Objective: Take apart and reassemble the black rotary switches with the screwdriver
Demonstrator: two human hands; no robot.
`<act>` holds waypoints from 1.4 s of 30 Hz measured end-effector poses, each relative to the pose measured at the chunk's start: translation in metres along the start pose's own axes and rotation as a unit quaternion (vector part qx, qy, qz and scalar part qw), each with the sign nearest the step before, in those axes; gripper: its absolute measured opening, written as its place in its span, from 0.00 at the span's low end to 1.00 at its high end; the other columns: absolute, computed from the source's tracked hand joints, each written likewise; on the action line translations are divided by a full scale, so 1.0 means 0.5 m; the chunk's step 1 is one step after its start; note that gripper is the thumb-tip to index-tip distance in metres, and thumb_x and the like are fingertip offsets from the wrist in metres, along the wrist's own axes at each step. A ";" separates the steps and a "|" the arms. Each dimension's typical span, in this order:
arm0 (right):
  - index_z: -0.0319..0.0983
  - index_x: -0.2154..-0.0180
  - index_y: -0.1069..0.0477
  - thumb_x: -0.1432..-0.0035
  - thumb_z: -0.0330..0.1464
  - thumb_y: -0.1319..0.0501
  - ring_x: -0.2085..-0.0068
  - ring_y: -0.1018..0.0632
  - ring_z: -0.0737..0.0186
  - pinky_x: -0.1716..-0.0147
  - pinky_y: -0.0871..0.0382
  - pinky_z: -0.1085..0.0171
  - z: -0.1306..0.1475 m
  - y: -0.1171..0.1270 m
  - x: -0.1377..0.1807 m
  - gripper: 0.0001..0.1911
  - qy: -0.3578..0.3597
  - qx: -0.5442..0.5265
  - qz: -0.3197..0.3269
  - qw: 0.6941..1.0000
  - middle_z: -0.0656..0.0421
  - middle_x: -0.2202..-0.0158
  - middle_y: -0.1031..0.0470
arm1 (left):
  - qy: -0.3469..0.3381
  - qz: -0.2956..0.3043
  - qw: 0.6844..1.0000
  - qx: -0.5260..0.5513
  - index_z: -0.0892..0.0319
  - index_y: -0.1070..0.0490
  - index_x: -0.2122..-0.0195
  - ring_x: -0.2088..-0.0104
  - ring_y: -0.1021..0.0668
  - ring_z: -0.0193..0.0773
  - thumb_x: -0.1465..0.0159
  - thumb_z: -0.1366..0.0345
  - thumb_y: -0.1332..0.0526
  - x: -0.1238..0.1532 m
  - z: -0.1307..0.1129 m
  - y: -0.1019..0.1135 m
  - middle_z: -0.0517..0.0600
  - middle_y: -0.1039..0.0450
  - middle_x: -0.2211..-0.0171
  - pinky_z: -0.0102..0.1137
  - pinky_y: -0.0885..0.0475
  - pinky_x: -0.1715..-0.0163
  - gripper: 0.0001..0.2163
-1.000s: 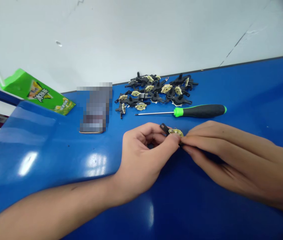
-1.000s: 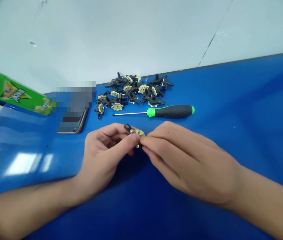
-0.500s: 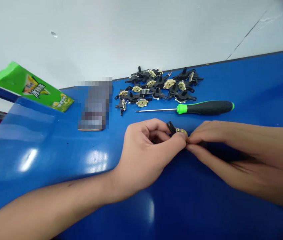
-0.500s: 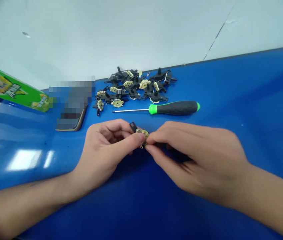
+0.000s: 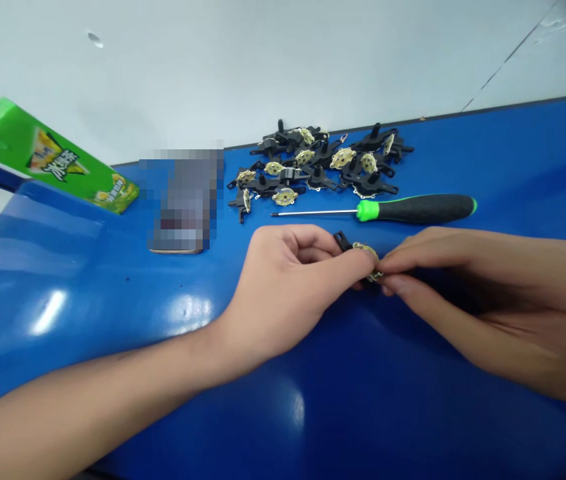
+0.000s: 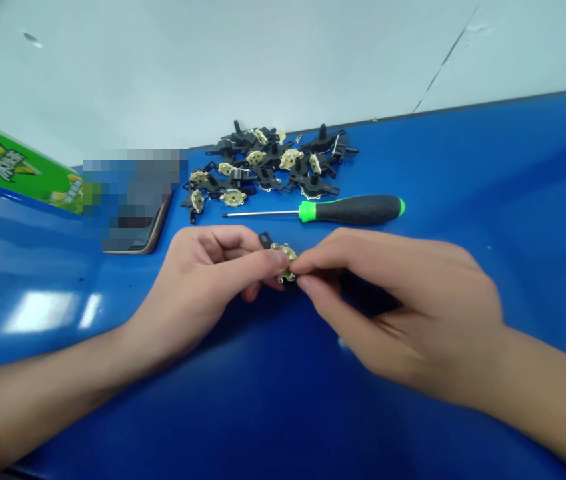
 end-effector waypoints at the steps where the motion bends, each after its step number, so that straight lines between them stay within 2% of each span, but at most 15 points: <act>1: 0.50 0.54 0.24 0.23 0.31 0.40 0.70 0.18 0.65 0.67 0.23 0.63 0.000 0.000 0.000 0.08 0.003 0.000 -0.005 1.000 0.68 0.63 0.16 | 0.004 0.006 1.000 0.004 0.58 0.24 0.82 0.77 0.32 0.33 0.43 0.57 0.18 -0.002 -0.001 0.000 0.47 0.30 0.81 0.30 0.42 0.78 0.19; 6: 0.49 0.53 0.24 0.22 0.30 0.40 0.67 0.16 0.66 0.66 0.24 0.65 0.003 0.001 0.001 0.08 0.024 0.024 -0.006 0.999 0.68 0.61 0.15 | 0.017 0.022 0.999 0.024 0.57 0.26 0.84 0.75 0.28 0.36 0.43 0.60 0.20 -0.004 -0.007 0.000 0.47 0.29 0.82 0.29 0.40 0.78 0.19; 11: 0.46 0.56 0.23 0.21 0.33 0.40 0.67 0.15 0.67 0.73 0.28 0.66 0.005 0.005 -0.001 0.08 0.049 0.049 -0.001 0.998 0.69 0.62 0.15 | 0.037 0.003 0.999 -0.031 0.59 0.25 0.82 0.77 0.33 0.30 0.41 0.67 0.24 -0.001 -0.011 0.001 0.46 0.28 0.81 0.28 0.42 0.77 0.15; 15: 0.46 0.58 0.21 0.22 0.33 0.37 0.71 0.17 0.70 0.75 0.31 0.66 0.002 0.009 -0.005 0.08 0.046 0.043 0.007 0.998 0.70 0.65 0.16 | 0.026 0.004 0.999 -0.043 0.60 0.25 0.79 0.77 0.35 0.28 0.42 0.66 0.24 0.002 -0.006 -0.001 0.46 0.26 0.78 0.28 0.43 0.77 0.13; 20: 0.47 0.59 0.20 0.22 0.36 0.35 0.73 0.19 0.71 0.77 0.33 0.64 0.001 0.007 0.004 0.08 0.025 0.055 -0.013 0.998 0.72 0.68 0.17 | 0.007 0.004 0.999 -0.038 0.59 0.25 0.78 0.76 0.35 0.28 0.43 0.67 0.24 0.001 0.000 0.000 0.44 0.28 0.78 0.27 0.42 0.77 0.13; 23: 0.47 0.57 0.20 0.20 0.40 0.37 0.71 0.17 0.68 0.77 0.32 0.62 -0.007 0.002 0.012 0.10 0.030 0.064 -0.022 0.997 0.70 0.65 0.15 | 0.000 0.008 0.999 -0.034 0.59 0.26 0.79 0.76 0.34 0.29 0.42 0.67 0.24 0.000 0.002 0.000 0.44 0.30 0.79 0.27 0.43 0.78 0.13; 25: 0.47 0.55 0.20 0.17 0.41 0.40 0.67 0.14 0.67 0.76 0.30 0.61 -0.011 -0.001 0.015 0.12 0.051 0.075 -0.016 0.996 0.69 0.60 0.14 | -0.002 0.008 1.000 -0.030 0.59 0.26 0.79 0.77 0.34 0.29 0.42 0.66 0.24 -0.001 0.003 0.000 0.44 0.31 0.79 0.27 0.43 0.78 0.14; 29: 0.47 0.50 0.24 0.17 0.37 0.41 0.61 0.13 0.66 0.72 0.28 0.60 -0.007 0.003 0.015 0.07 0.108 0.119 -0.024 0.987 0.69 0.55 0.14 | 0.000 0.002 1.000 -0.018 0.59 0.26 0.79 0.77 0.36 0.28 0.44 0.63 0.20 -0.001 0.005 0.000 0.44 0.31 0.79 0.27 0.43 0.79 0.16; 33: 0.44 0.52 0.27 0.18 0.35 0.40 0.65 0.15 0.63 0.67 0.29 0.56 0.004 0.005 0.018 0.04 0.143 0.177 -0.042 0.973 0.66 0.59 0.15 | -0.002 -0.003 1.000 -0.009 0.59 0.25 0.79 0.77 0.37 0.28 0.45 0.61 0.17 0.000 0.008 -0.003 0.44 0.30 0.79 0.27 0.42 0.78 0.18; 35: 0.43 0.56 0.28 0.18 0.33 0.41 0.65 0.16 0.61 0.66 0.29 0.54 0.007 0.001 0.020 0.07 0.167 0.183 -0.031 0.968 0.63 0.62 0.17 | -0.002 -0.004 1.000 -0.002 0.59 0.26 0.79 0.76 0.35 0.29 0.46 0.61 0.17 0.001 0.009 -0.004 0.44 0.29 0.79 0.27 0.41 0.78 0.18; 39: 0.45 0.60 0.28 0.17 0.32 0.46 0.68 0.21 0.58 0.68 0.31 0.52 0.006 -0.006 0.022 0.14 0.205 0.190 0.007 0.960 0.61 0.66 0.19 | -0.004 -0.004 1.000 0.012 0.58 0.28 0.79 0.75 0.32 0.30 0.45 0.62 0.17 0.002 0.011 -0.007 0.44 0.29 0.78 0.27 0.39 0.76 0.19; 42: 0.44 0.59 0.28 0.18 0.32 0.45 0.69 0.22 0.58 0.70 0.32 0.52 0.005 -0.004 0.019 0.12 0.203 0.194 0.006 0.960 0.60 0.65 0.20 | 0.001 -0.003 1.000 0.009 0.59 0.28 0.79 0.75 0.34 0.30 0.45 0.63 0.18 0.002 0.010 -0.007 0.44 0.30 0.79 0.27 0.40 0.76 0.19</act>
Point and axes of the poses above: each hand's wrist, its own x-axis away from the middle knuckle, its own y-axis out of the back of the hand, z = x × y, the point moved 3 cm from there along -x, towards the middle knuckle
